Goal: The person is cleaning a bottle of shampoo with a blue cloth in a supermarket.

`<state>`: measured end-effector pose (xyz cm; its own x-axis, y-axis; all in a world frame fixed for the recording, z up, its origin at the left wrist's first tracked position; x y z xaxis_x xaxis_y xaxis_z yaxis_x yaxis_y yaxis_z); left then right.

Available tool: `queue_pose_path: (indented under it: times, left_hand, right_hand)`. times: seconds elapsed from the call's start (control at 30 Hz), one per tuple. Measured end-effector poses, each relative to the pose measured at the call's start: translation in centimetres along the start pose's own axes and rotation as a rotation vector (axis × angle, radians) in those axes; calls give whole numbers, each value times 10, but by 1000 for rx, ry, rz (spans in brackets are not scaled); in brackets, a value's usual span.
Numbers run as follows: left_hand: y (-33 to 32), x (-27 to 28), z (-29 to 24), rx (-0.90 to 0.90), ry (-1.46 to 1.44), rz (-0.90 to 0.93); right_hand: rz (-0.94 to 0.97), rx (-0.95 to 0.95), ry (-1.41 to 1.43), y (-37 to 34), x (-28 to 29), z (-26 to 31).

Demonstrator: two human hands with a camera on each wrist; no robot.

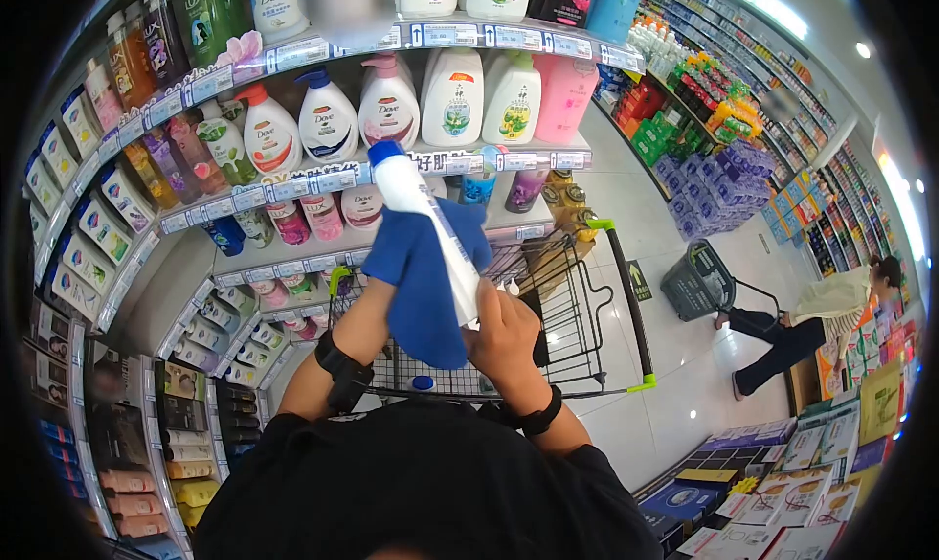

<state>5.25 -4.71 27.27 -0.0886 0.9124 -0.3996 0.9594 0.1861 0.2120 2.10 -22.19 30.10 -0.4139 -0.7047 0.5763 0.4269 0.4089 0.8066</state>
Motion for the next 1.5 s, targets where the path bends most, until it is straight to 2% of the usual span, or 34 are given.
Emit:
queue_pose_path:
  times: [0.2,0.37,0.6,0.83,0.93,1.13,1.23,1.5]
  left_hand:
    - [19,17,-13,33,-91,5]
    - [16,-9,-13,-32,-26,68]
    - [-7,-57,4,-118,105,200]
    - [2,-67,-2,-121,110,218]
    - [14,-67,-12,-123,107,223]
    - [33,-71,-20,-133,151,204]
    - [27,-77,-13,-143,188,202]
    - [-3,-104,14,-167,263,282]
  right_hand:
    - [9,75,-10,1,10,13]
    - [-51,101,-43,-8,18,2]
    - [-134,-79,-6,-9,28,-11]
    - [-126,-103,59,-13,31,-24]
    - [-221,25,73,-16,31,-33]
    - [-228,81,103,-19,37,-37]
    - [-287,52,50,-19,35,-39]
    - [-236,-151,149,-22,29,-47]
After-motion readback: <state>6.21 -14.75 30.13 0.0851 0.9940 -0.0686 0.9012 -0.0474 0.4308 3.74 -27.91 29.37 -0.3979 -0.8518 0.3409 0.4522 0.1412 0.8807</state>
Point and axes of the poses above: each hand's wrist, its own y-axis towards the middle knuckle, its own x-axis out of the back of the hand, z = x × y, the point moved 1 cm from there along y, towards the middle knuckle, and after that the axes turned 3 degrees about -y, right-handed, at the moved point
